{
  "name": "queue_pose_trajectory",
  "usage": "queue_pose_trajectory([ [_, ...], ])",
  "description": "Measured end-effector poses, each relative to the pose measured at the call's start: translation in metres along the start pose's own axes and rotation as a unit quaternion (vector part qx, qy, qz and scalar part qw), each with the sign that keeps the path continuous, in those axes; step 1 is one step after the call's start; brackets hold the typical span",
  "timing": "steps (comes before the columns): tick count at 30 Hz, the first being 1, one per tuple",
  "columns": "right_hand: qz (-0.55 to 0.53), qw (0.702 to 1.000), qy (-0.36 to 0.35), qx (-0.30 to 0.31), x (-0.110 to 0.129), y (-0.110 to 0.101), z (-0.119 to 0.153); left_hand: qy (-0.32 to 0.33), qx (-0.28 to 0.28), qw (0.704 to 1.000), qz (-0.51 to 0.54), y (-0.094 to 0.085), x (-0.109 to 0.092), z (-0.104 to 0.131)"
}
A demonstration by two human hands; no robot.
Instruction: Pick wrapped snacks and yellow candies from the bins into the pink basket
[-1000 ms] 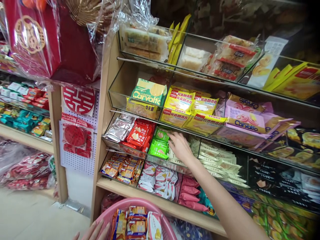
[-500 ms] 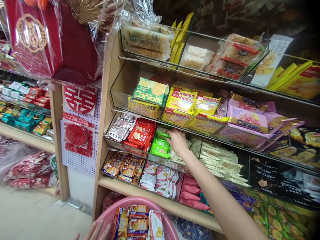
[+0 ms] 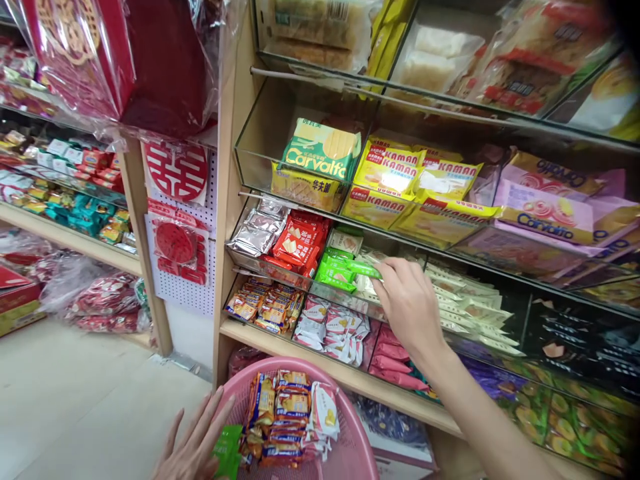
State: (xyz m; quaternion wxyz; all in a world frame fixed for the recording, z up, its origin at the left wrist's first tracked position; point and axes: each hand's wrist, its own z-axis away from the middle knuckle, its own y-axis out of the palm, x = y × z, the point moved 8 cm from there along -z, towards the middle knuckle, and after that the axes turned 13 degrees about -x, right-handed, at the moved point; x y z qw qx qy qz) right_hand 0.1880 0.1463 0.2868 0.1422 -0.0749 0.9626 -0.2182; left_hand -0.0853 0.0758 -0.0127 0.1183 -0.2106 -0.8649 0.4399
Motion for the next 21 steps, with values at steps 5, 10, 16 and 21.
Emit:
queue_pose_trajectory([
  [5, -0.306, 0.921, 0.240, 0.022, 0.032, -0.010, 0.089, -0.053, 0.028, 0.998, 0.007, -0.008, 0.014, -0.004],
  [10, -0.485, 0.691, 0.484, 0.230, 0.123, 0.056, 0.202, -0.090, 0.064, 0.993, 0.032, -0.018, 0.027, -0.005],
  [16, -0.565, 0.409, 0.646, 0.309, 0.211, 0.086, 0.272, -0.100, 0.056, 0.993, 0.038, -0.024, 0.030, 0.001],
  [21, -0.552, 0.338, 0.696, 0.311, 0.231, 0.089, 0.286, -0.097, 0.057, 0.993, 0.040, -0.017, 0.029, 0.007],
])
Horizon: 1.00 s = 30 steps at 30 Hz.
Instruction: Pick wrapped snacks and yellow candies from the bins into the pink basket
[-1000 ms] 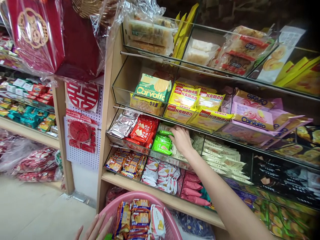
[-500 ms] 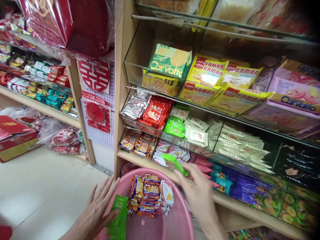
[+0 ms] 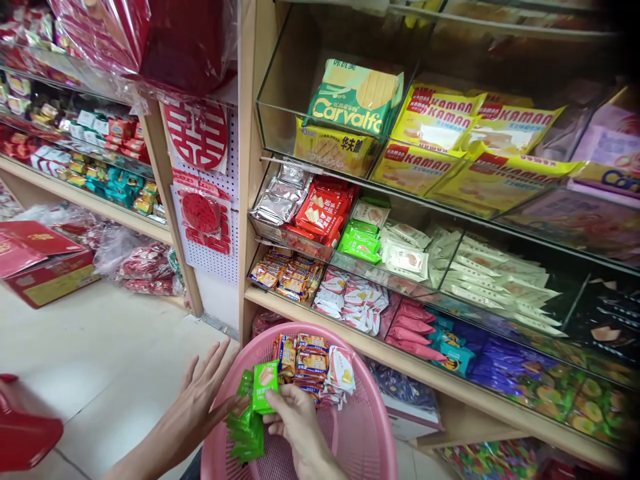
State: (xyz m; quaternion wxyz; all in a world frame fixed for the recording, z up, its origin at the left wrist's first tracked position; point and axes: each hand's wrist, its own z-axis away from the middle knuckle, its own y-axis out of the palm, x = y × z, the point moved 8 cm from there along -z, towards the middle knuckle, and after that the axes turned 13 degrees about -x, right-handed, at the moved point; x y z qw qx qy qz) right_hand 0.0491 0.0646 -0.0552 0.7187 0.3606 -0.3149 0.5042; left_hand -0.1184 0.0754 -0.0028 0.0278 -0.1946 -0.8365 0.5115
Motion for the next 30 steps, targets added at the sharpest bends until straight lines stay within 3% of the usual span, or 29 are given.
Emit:
queue_pose_trajectory([
  [8, 0.039, 0.999, 0.004, -0.019, -0.010, 0.013, -0.004, 0.014, 0.005, 1.000, 0.003, 0.015, 0.000, 0.004],
  [14, 0.091, 0.996, -0.003, -0.021, -0.019, 0.010, -0.008, 0.016, 0.017, 0.999, 0.026, 0.020, -0.002, 0.006],
  [20, 0.112, 0.993, -0.042, -0.009, -0.013, 0.011, -0.007, 0.015, 0.028, 0.997, 0.070, 0.009, -0.008, 0.005],
  [25, 0.131, 0.983, -0.127, -0.021, -0.005, 0.014, -0.010, 0.014, 0.048, 0.995, 0.092, -0.003, -0.012, -0.001],
  [30, 0.148, 0.973, -0.178, -0.025, -0.003, 0.014, -0.013, 0.079, 0.094, 0.985, 0.124, -0.006, -0.028, -0.014],
])
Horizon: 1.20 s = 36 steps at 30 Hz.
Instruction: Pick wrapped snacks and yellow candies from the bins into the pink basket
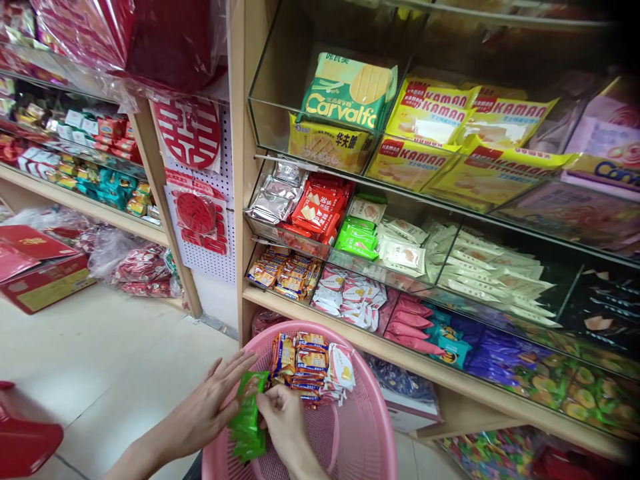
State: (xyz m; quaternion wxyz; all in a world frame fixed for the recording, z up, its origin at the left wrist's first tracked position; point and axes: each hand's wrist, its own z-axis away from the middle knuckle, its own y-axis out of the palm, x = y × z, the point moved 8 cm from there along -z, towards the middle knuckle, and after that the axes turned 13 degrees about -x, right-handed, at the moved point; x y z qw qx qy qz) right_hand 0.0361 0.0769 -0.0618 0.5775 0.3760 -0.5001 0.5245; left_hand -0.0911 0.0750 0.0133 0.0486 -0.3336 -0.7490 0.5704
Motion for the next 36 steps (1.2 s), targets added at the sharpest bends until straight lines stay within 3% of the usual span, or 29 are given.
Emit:
queue_pose_trajectory([
  [4, 0.023, 1.000, -0.001, -0.001, -0.006, -0.003, 0.004, 0.044, 0.032, 0.999, 0.007, 0.010, -0.005, -0.007],
  [8, 0.023, 0.999, 0.019, 0.013, -0.010, -0.002, 0.010, 0.045, 0.038, 0.998, 0.000, 0.020, -0.004, -0.004],
  [14, 0.007, 0.999, 0.044, 0.020, -0.005, -0.004, 0.017, 0.033, 0.027, 0.998, 0.037, 0.014, -0.007, -0.001],
  [20, -0.073, 0.995, 0.056, 0.026, 0.004, -0.039, 0.016, -0.060, -0.027, 0.998, 0.024, -0.006, 0.031, -0.002],
  [23, -0.086, 0.995, 0.052, 0.027, 0.011, -0.058, 0.014, -0.083, -0.037, 0.996, 0.018, -0.006, 0.046, 0.001],
  [26, -0.085, 0.996, 0.036, 0.020, 0.020, -0.070, 0.011, -0.082, -0.031, 0.996, 0.015, -0.002, 0.048, 0.003],
  [29, -0.074, 0.996, 0.030, 0.034, 0.028, -0.069, 0.011, -0.061, -0.031, 0.998, 0.013, -0.007, 0.035, -0.001],
  [32, -0.032, 0.997, 0.000, 0.077, 0.040, -0.057, 0.015, -0.015, -0.016, 0.999, 0.036, -0.021, 0.002, -0.008],
  [36, -0.021, 0.988, -0.023, 0.153, 0.058, -0.035, 0.024, 0.074, 0.089, 0.989, 0.097, -0.024, -0.056, -0.008],
])
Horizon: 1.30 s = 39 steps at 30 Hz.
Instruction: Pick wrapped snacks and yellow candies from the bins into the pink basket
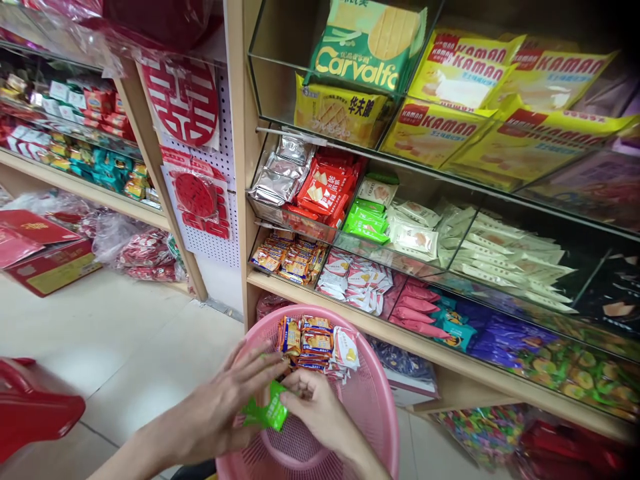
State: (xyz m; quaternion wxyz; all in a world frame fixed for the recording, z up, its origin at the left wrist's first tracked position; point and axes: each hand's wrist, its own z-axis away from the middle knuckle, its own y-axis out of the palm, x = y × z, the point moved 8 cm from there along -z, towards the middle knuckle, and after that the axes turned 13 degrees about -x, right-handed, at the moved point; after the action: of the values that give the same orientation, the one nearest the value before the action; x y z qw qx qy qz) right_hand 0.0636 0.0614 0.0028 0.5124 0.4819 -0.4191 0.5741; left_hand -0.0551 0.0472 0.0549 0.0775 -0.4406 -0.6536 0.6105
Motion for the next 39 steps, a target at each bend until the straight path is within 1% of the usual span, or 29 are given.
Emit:
queue_pose_trajectory([
  [1, -0.015, 1.000, 0.005, 0.016, 0.002, 0.005, 0.001, 0.011, 0.013, 1.000, 0.005, 0.005, -0.009, 0.000],
  [3, -0.044, 0.998, 0.023, 0.037, 0.003, 0.010, 0.002, 0.009, 0.021, 1.000, -0.008, 0.017, -0.016, 0.001],
  [6, -0.078, 0.994, 0.061, 0.044, -0.004, 0.012, 0.005, -0.025, 0.014, 0.999, -0.027, 0.036, -0.007, 0.006],
  [8, -0.089, 0.992, 0.082, 0.036, -0.012, 0.009, 0.005, -0.060, 0.002, 0.998, -0.025, 0.042, 0.005, 0.010],
  [10, -0.083, 0.992, 0.091, 0.014, -0.021, 0.003, 0.003, -0.108, -0.018, 0.993, -0.042, 0.039, 0.019, 0.011],
  [13, -0.065, 0.993, 0.094, -0.035, -0.037, -0.006, -0.003, -0.174, -0.059, 0.976, -0.114, 0.029, 0.034, 0.007],
  [15, -0.056, 0.991, 0.105, -0.058, -0.049, -0.009, -0.007, -0.200, -0.078, 0.965, -0.154, 0.025, 0.037, 0.001],
  [18, -0.045, 0.989, 0.118, -0.071, -0.067, -0.008, -0.013, -0.219, -0.067, 0.950, -0.213, 0.029, 0.038, -0.009],
  [22, -0.035, 0.989, 0.122, -0.073, -0.085, -0.005, -0.017, -0.222, -0.030, 0.925, -0.306, 0.034, 0.038, -0.021],
  [26, -0.032, 0.989, 0.128, -0.064, -0.095, -0.004, -0.017, -0.200, -0.015, 0.919, -0.339, 0.034, 0.033, -0.028],
  [28, -0.029, 0.989, 0.130, -0.059, -0.097, -0.003, -0.017, -0.190, -0.019, 0.921, -0.340, 0.033, 0.030, -0.027],
  [30, -0.027, 0.989, 0.131, -0.059, -0.098, -0.003, -0.018, -0.174, -0.040, 0.922, -0.344, 0.031, 0.027, -0.028],
  [33, -0.019, 0.990, 0.118, -0.080, -0.098, -0.003, -0.019, -0.159, -0.064, 0.930, -0.326, 0.032, 0.025, -0.032],
  [35, -0.013, 0.991, 0.095, -0.093, -0.094, -0.001, -0.017, -0.158, -0.056, 0.941, -0.295, 0.038, 0.026, -0.038],
  [36, -0.015, 0.992, 0.086, -0.088, -0.092, 0.002, -0.015, -0.156, -0.046, 0.945, -0.284, 0.042, 0.026, -0.041],
  [39, -0.015, 0.996, 0.083, -0.042, -0.087, 0.020, -0.005, -0.154, -0.013, 0.945, -0.289, 0.053, 0.029, -0.048],
])
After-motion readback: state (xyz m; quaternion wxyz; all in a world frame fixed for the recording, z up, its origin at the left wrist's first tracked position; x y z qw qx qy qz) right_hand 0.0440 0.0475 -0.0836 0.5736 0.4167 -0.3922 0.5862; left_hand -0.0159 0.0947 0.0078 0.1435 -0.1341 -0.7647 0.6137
